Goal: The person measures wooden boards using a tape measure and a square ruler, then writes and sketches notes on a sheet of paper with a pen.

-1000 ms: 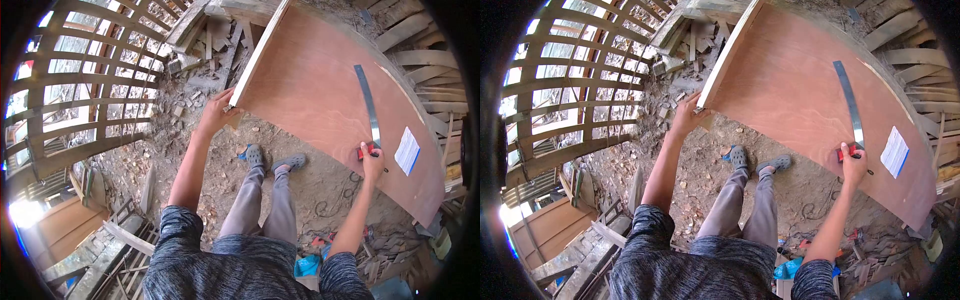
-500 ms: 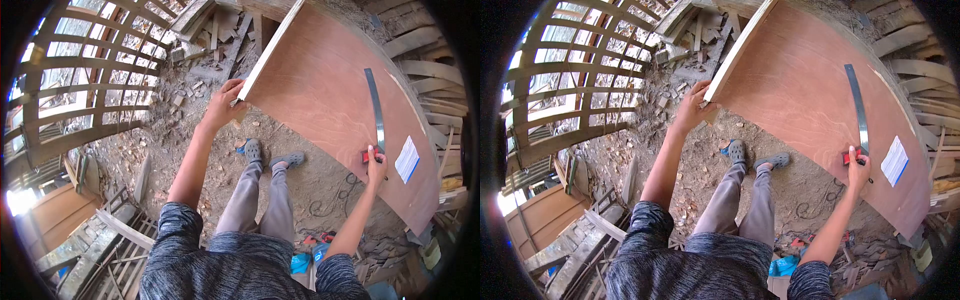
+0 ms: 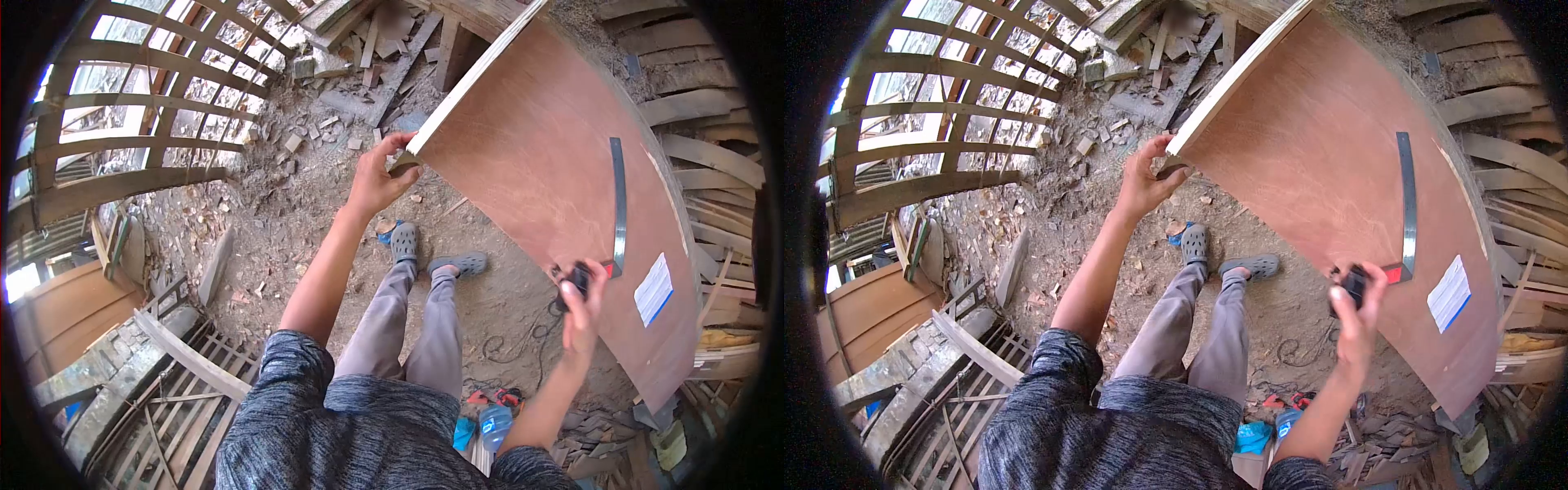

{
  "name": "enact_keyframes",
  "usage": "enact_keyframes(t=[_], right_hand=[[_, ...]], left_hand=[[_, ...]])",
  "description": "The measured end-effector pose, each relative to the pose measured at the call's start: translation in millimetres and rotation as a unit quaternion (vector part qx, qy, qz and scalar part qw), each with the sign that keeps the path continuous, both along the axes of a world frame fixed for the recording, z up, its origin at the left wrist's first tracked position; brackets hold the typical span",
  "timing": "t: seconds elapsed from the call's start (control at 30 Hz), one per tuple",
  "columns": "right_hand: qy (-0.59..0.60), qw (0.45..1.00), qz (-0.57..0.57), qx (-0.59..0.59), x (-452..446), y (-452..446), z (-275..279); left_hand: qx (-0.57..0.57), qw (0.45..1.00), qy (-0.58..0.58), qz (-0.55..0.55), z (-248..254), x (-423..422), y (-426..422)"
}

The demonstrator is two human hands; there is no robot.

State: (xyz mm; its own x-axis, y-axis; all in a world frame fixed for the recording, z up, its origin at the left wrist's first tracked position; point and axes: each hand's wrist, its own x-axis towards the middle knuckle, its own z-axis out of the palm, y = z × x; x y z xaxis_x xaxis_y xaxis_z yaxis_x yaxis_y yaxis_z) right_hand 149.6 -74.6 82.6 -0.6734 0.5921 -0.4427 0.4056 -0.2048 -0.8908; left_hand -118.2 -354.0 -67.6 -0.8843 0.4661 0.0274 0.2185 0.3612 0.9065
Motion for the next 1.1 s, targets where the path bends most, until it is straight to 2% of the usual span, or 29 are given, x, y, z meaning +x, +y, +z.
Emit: enact_keyframes(t=[0.13,0.2,0.23,0.27,0.33,0.4,0.47,0.53,0.9,1.1], right_hand=[[0.027,0.984,0.158,0.080,-59.3,-40.9,-17.4],[-0.010,0.972,0.207,0.115,-83.3,-57.0,-20.9],[-0.001,0.975,0.201,0.099,-94.0,-65.8,-25.9],[0.021,0.964,0.218,0.149,-101.1,-71.6,-35.1],[0.030,0.959,0.240,0.144,-117.5,-83.1,-38.6],[0.054,0.926,0.273,0.257,-127.1,-92.0,-48.1],[0.056,0.909,0.297,0.288,-135.3,-99.4,-52.3],[0.049,0.898,0.318,0.298,-139.8,-104.8,-58.3],[0.079,0.866,0.355,0.344,-155.3,-119.1,-70.8],[0.081,0.879,0.359,0.303,-158.4,-117.8,-71.3]], left_hand=[[0.033,0.998,0.043,-0.015,-4.1,-0.2,-2.7],[0.038,0.999,0.032,-0.016,-4.4,2.1,-4.2],[0.041,0.999,0.027,-0.017,-4.0,2.8,-4.2],[0.068,0.998,-0.014,-0.003,-1.6,5.2,-3.7],[0.121,0.988,-0.094,0.024,4.7,12.9,-2.8],[0.159,0.981,-0.103,0.041,-1.2,17.9,-5.2],[0.167,0.981,-0.096,0.016,-5.8,14.4,-9.6],[0.146,0.985,-0.073,-0.049,-7.9,7.4,-18.0],[0.110,0.979,-0.122,-0.119,11.9,2.5,-22.2],[0.101,0.974,-0.135,-0.151,13.9,-3.0,-23.8]])
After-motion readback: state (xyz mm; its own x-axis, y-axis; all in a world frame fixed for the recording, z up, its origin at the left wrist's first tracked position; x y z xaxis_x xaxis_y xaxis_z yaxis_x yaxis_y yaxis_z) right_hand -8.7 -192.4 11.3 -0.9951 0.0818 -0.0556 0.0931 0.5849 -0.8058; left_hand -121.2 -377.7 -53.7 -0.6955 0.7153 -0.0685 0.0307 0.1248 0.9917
